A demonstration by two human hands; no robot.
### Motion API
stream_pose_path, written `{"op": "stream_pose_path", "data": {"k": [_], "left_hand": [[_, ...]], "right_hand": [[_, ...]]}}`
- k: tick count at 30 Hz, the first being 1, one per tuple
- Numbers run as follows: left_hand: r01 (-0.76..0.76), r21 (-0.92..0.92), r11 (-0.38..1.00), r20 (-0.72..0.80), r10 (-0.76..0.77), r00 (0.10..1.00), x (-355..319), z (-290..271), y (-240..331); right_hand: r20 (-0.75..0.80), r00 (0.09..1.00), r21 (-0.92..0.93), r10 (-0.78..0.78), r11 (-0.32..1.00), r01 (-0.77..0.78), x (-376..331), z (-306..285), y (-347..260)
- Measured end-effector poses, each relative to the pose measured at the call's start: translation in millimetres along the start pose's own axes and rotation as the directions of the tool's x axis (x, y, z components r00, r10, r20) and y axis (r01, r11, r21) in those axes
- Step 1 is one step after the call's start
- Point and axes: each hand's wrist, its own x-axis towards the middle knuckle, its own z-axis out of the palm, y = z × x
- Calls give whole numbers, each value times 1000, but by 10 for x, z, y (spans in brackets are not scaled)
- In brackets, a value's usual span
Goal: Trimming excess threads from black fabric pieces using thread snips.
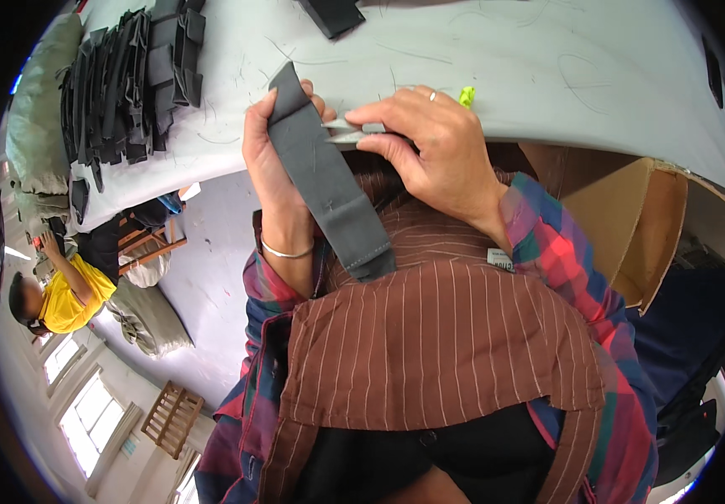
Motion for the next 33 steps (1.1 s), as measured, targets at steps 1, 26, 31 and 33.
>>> {"op": "stream_pose_path", "data": {"k": [1,26,31,33], "left_hand": [[1,51,999,-47,2,999,-7,-2,-2],[-99,-14,995,-22,98,995,-173,25,102],[-141,3,990,-30,141,990,-223,127,127],[-174,66,982,24,173,985,-183,36,139]], "right_hand": [[-3,1000,-16,-5,1000,5,-2,0,-10],[144,983,137,112,982,-132,33,-117,-491],[-1,999,65,-41,997,41,66,-45,-554],[13,997,26,-74,997,74,58,-53,-589]]}}
